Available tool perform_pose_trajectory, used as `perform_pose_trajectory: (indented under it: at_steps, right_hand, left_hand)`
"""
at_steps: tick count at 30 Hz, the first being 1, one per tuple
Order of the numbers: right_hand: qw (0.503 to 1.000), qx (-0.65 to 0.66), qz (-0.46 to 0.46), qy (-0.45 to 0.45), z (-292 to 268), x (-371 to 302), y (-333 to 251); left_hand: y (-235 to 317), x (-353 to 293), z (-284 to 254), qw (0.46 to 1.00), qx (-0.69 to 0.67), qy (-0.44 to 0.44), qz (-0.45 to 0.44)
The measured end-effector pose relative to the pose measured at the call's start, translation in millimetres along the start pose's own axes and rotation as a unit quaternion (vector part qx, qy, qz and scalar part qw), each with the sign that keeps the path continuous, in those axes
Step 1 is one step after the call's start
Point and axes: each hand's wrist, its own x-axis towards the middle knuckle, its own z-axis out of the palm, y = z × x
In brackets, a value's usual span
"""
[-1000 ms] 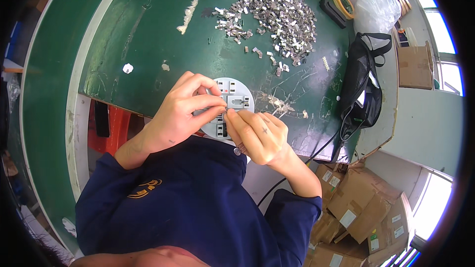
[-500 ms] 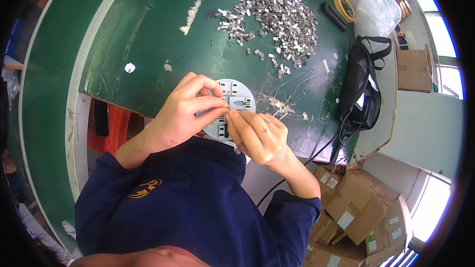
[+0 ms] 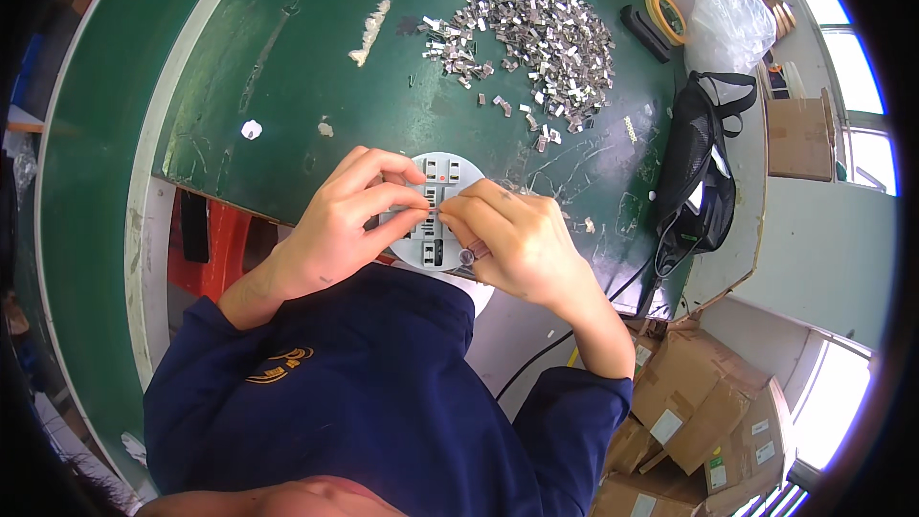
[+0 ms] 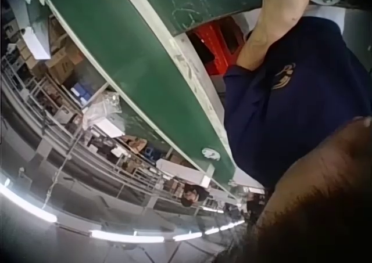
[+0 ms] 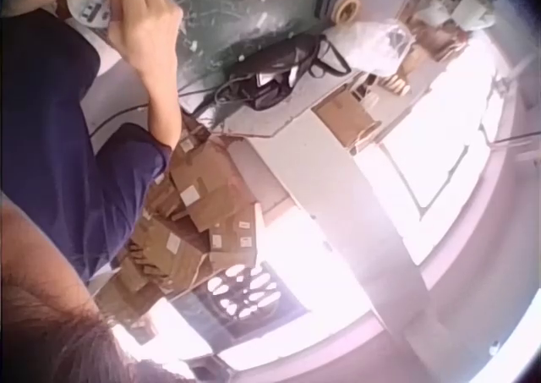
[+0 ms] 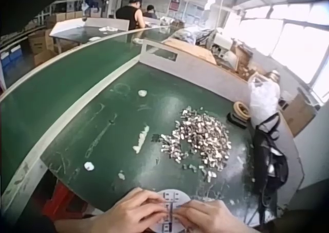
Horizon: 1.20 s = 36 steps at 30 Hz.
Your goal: Assembling small metal components into a circular fixture at a workbench.
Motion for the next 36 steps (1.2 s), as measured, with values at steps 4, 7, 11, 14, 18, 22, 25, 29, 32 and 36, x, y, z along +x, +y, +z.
perform_pose_trajectory:
  at_steps: [4, 7, 11, 14, 18, 22, 25, 29, 32, 36]
  right_hand:
    - [0.999, 0.0, 0.007, -0.033, 1.7, 4.2, 1.9]
    - [0.999, 0.002, 0.002, -0.048, 2.4, 7.2, 1.8]
    - [0.996, 0.011, 0.0, -0.087, -0.6, 15.1, -2.5]
    - [0.991, 0.003, 0.021, -0.133, -3.8, 22.4, -7.0]
    - [0.988, -0.002, 0.032, -0.154, -3.0, 25.7, -11.4]
    - [0.991, 0.053, 0.037, -0.116, -3.2, 19.9, -5.4]
    - [0.993, 0.041, 0.046, -0.104, -2.2, 20.4, -6.7]
    - [0.986, -0.005, 0.042, -0.161, -4.9, 27.2, -14.3]
    - [0.985, -0.022, 0.024, -0.172, -3.2, 27.8, -19.2]
    - [0.992, 0.041, 0.02, -0.119, -2.8, 25.6, -6.2]
  left_hand:
    - [-0.3, -3.6, 1.3, 1.0, -0.006, 0.025, -0.014]
    - [-0.6, -3.6, 1.3, 1.0, 0.002, 0.027, -0.014]
    - [0.3, -4.7, 2.1, 0.999, 0.006, 0.032, -0.02]
    - [1.1, -4.1, 1.8, 0.999, 0.007, 0.036, -0.023]
    - [0.4, -5.3, 2.7, 0.999, 0.0, 0.043, -0.022]
    - [-1.5, -5.9, 3.7, 0.999, -0.009, 0.048, -0.02]
    - [-2.0, -5.7, 3.0, 0.999, 0.001, 0.042, -0.016]
    - [-0.3, -4.8, 2.2, 0.999, 0.005, 0.041, -0.016]
    - [0.5, -3.6, 0.1, 0.999, 0.014, 0.04, -0.002]
    - [-3.7, -5.7, -2.8, 0.999, -0.017, 0.015, -0.022]
